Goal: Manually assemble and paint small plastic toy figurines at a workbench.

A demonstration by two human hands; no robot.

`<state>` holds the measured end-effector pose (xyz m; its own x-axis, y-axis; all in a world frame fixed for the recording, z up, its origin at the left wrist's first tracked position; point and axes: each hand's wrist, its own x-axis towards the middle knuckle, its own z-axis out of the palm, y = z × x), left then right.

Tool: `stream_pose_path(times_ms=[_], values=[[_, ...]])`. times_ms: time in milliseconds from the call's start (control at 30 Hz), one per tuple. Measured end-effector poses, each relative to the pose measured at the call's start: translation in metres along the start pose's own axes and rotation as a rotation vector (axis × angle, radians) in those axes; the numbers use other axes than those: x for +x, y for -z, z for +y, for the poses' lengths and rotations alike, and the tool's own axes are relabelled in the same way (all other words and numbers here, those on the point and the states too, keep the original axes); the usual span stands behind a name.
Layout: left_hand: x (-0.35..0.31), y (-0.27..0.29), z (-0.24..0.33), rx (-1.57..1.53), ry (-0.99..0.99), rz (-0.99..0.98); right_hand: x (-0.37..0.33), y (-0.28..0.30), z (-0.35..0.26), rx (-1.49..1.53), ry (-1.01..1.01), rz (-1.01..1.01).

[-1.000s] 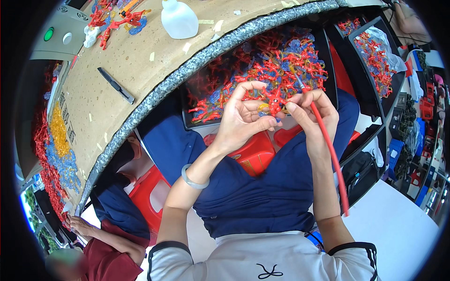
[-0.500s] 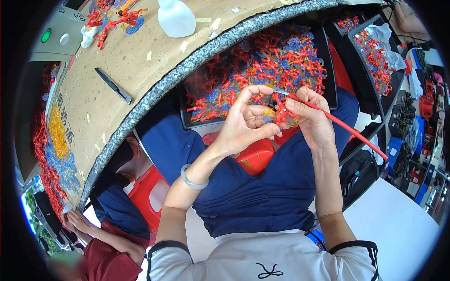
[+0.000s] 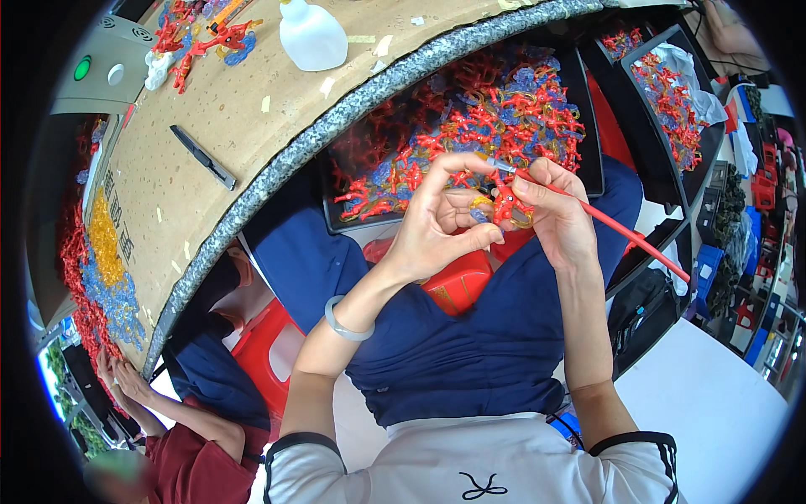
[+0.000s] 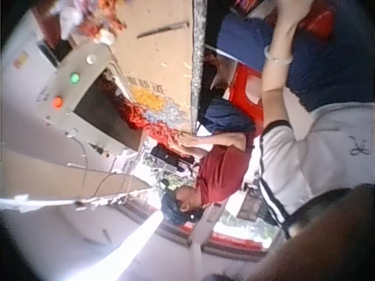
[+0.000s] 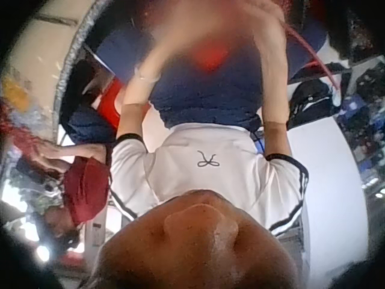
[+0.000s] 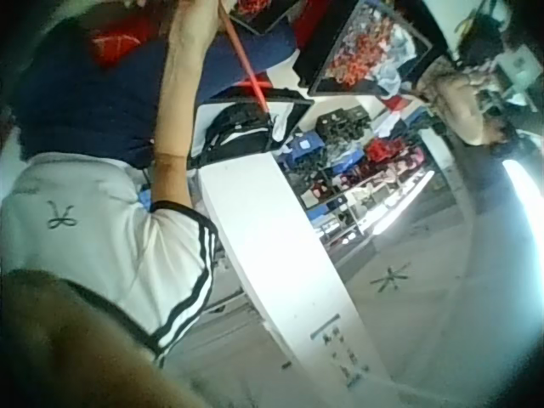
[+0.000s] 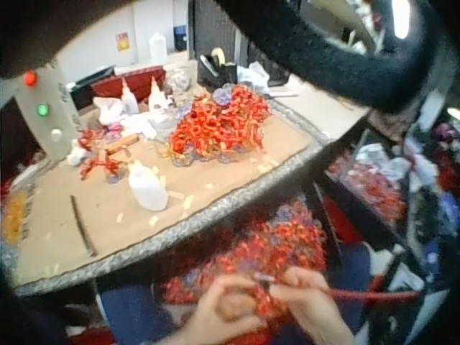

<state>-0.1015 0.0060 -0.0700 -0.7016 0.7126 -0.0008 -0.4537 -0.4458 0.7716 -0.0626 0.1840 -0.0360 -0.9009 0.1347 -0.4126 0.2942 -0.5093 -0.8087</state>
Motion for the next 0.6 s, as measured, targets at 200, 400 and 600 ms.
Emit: stream_pose_path(times_ms=[200, 400, 600], values=[[0.000, -0.002, -0.005, 0.149, -0.075, 0.023, 0.001, 0.003, 0.003, 0.039, 0.042, -0.031], [-0.001, -0.002, -0.006, 0.142, -0.098, 0.038, 0.001, 0.002, 0.003, 0.020, 0.078, -0.050], [0.003, -0.004, -0.006, 0.273, -0.230, 0.107, -0.005, -0.002, -0.005, -0.228, 0.261, -0.001]])
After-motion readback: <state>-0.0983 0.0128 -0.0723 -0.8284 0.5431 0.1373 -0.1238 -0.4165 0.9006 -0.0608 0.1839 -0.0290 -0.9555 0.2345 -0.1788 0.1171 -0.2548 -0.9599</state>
